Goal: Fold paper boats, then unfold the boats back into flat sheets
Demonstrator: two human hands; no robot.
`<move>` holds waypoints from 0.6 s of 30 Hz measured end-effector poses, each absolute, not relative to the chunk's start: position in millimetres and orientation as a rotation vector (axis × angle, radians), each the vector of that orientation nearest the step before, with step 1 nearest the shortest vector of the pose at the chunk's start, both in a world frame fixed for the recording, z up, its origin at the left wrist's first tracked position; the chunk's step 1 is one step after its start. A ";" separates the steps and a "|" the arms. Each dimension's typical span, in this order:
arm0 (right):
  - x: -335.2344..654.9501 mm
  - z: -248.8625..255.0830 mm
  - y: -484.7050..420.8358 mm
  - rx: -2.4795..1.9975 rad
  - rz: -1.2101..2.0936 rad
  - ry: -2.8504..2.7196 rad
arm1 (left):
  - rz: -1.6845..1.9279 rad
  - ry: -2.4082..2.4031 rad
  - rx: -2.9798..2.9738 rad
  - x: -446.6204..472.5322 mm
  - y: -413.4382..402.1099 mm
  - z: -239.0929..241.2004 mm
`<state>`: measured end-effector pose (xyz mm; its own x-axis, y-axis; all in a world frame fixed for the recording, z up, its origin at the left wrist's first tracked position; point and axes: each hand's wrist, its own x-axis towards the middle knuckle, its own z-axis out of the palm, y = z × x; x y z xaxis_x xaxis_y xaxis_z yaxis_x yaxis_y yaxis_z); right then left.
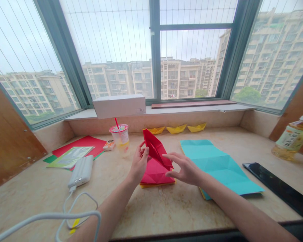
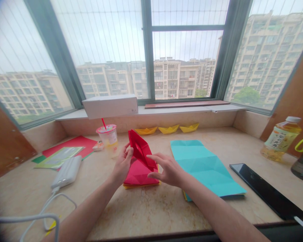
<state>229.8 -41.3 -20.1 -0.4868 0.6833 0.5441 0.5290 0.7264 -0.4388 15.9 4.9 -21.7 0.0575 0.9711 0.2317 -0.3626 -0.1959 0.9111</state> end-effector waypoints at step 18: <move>236.8 -24.7 -29.5 -1.085 0.543 -1.983 | 1.449 0.790 1.114 16.1 3.7 -16.4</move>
<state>236.8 -29.5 -24.7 -0.3178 0.8411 0.4377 0.5006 0.5409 -0.6759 16.1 3.7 -16.4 0.0325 0.9769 0.2113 -0.3516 -0.1867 0.9174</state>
